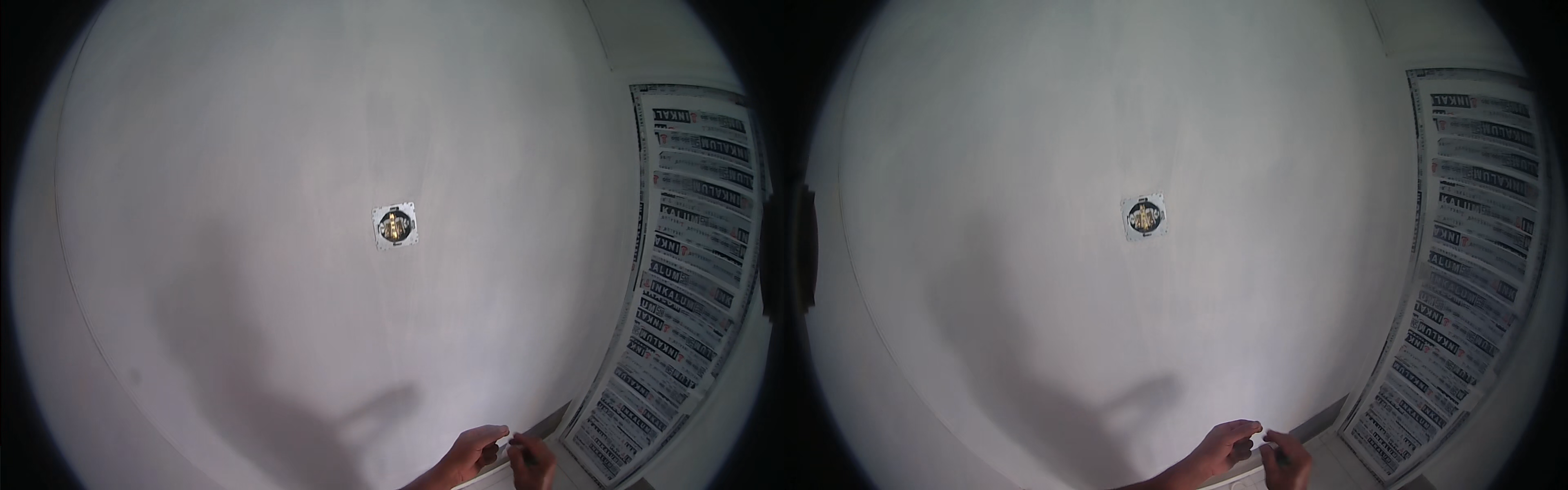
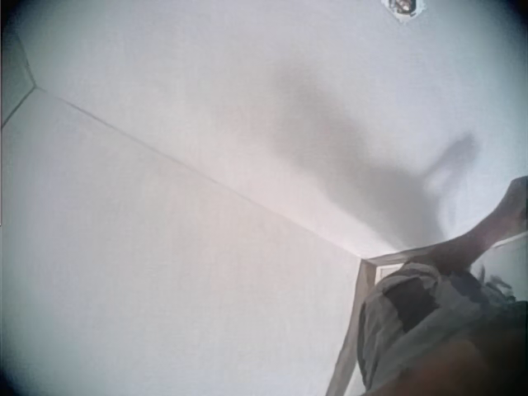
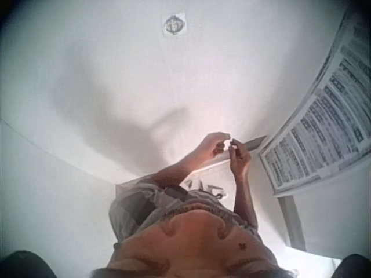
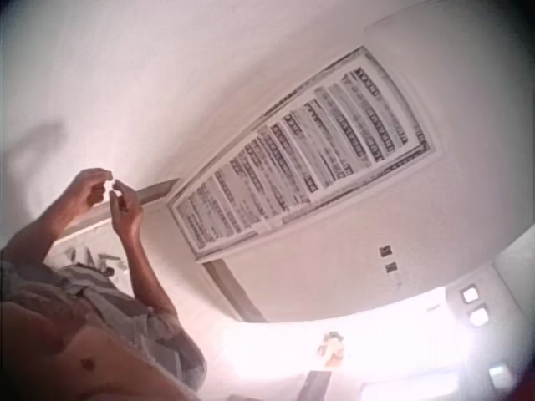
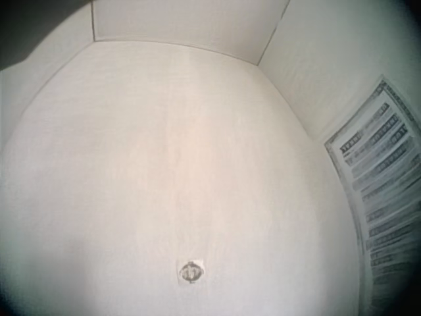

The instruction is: The person installs a wall electrical outlet by securing the internal box to the wall, connecting wires, and attaching the faceplate. They use a screwdriver to tighten screws and ensure the outlet is flush with the wall.

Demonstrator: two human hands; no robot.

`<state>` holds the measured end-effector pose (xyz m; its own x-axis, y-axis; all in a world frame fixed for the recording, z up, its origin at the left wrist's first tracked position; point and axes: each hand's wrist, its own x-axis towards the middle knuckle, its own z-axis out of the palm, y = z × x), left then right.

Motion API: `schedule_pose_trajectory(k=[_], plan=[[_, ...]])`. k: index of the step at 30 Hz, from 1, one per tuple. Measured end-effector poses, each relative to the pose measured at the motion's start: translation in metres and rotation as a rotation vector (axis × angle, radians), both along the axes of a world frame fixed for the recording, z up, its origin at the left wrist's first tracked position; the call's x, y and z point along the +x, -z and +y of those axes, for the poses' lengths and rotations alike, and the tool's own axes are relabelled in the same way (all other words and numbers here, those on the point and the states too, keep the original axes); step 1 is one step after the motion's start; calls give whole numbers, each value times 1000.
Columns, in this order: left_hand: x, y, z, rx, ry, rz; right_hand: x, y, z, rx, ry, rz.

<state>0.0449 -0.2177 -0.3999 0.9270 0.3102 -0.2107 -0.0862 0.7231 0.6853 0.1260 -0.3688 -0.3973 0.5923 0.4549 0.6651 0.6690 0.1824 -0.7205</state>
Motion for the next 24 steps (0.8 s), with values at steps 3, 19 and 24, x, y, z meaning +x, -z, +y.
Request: schedule_pose_trajectory(k=[3,19,24], plan=[[-8,8,21,14,-74,-101,-9,-37,34,61,-92,26],[-81,-55,103,-83,-250,-298,-33,-104,153,-7,-323,-509],[-89,-79,103,-73,-192,-312,-12,-156,198,242,-111,-475]])
